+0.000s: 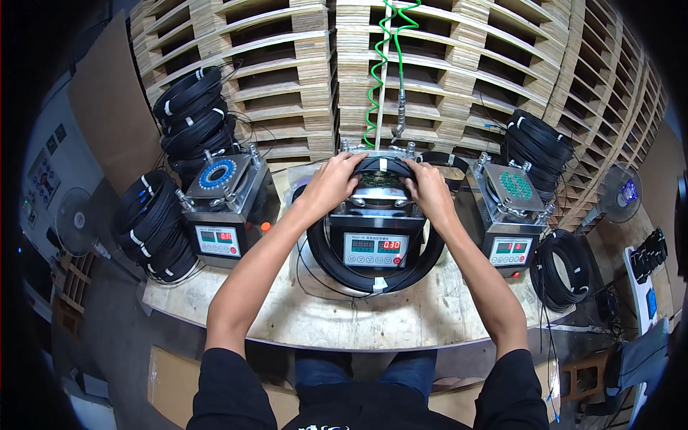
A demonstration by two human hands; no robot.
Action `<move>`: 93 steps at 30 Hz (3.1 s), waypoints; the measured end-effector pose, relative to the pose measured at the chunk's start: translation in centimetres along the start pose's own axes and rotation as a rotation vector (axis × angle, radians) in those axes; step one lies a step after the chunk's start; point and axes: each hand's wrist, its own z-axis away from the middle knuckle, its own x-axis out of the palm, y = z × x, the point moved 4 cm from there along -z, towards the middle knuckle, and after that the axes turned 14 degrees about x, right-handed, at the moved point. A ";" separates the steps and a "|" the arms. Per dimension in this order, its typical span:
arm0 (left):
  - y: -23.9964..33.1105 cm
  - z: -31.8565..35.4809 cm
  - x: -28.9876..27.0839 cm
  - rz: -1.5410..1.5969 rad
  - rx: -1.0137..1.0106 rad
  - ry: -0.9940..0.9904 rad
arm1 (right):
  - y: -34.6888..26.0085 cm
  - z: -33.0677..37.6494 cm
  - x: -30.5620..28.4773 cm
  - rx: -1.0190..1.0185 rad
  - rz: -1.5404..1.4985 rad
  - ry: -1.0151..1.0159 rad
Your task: The recorder uses a polishing machine to polish the ends of fiber optic cables.
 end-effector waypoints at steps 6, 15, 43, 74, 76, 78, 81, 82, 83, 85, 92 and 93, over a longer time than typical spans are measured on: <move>-0.5 -1.4 -0.5 0.018 0.065 0.013 | -0.4 -1.6 -1.3 -0.115 0.018 0.020; 2.0 -4.1 -7.3 -0.196 0.276 -0.042 | -5.1 -6.4 -8.3 -0.165 0.039 -0.175; 4.1 26.1 10.7 0.166 -0.072 -0.402 | 0.4 25.8 11.9 0.154 -0.020 -0.444; 0.5 23.4 9.7 0.321 -0.127 -0.248 | -1.1 23.6 11.1 0.182 0.188 -0.499; 0.3 23.2 9.7 0.350 -0.142 -0.229 | -1.1 23.4 11.0 0.201 0.167 -0.521; -0.3 22.9 9.5 0.340 -0.133 -0.229 | -1.3 22.9 10.8 0.214 0.148 -0.537; -0.3 22.6 9.6 0.320 -0.135 -0.257 | -0.8 22.9 11.2 0.206 0.134 -0.517; -0.1 22.7 9.6 0.300 -0.141 -0.276 | -0.7 22.9 11.2 0.197 0.099 -0.472; 0.0 22.6 9.6 0.296 -0.143 -0.274 | -0.6 23.0 11.2 0.187 0.065 -0.424; 0.3 22.1 9.3 0.293 -0.130 -0.259 | -0.4 22.9 11.0 0.211 0.037 -0.426; -0.3 18.2 2.9 0.293 -0.188 -0.070 | -0.8 19.4 4.6 0.145 -0.344 -0.355; -1.3 16.9 1.6 0.295 -0.264 0.003 | 0.2 17.6 3.7 0.196 -0.430 -0.270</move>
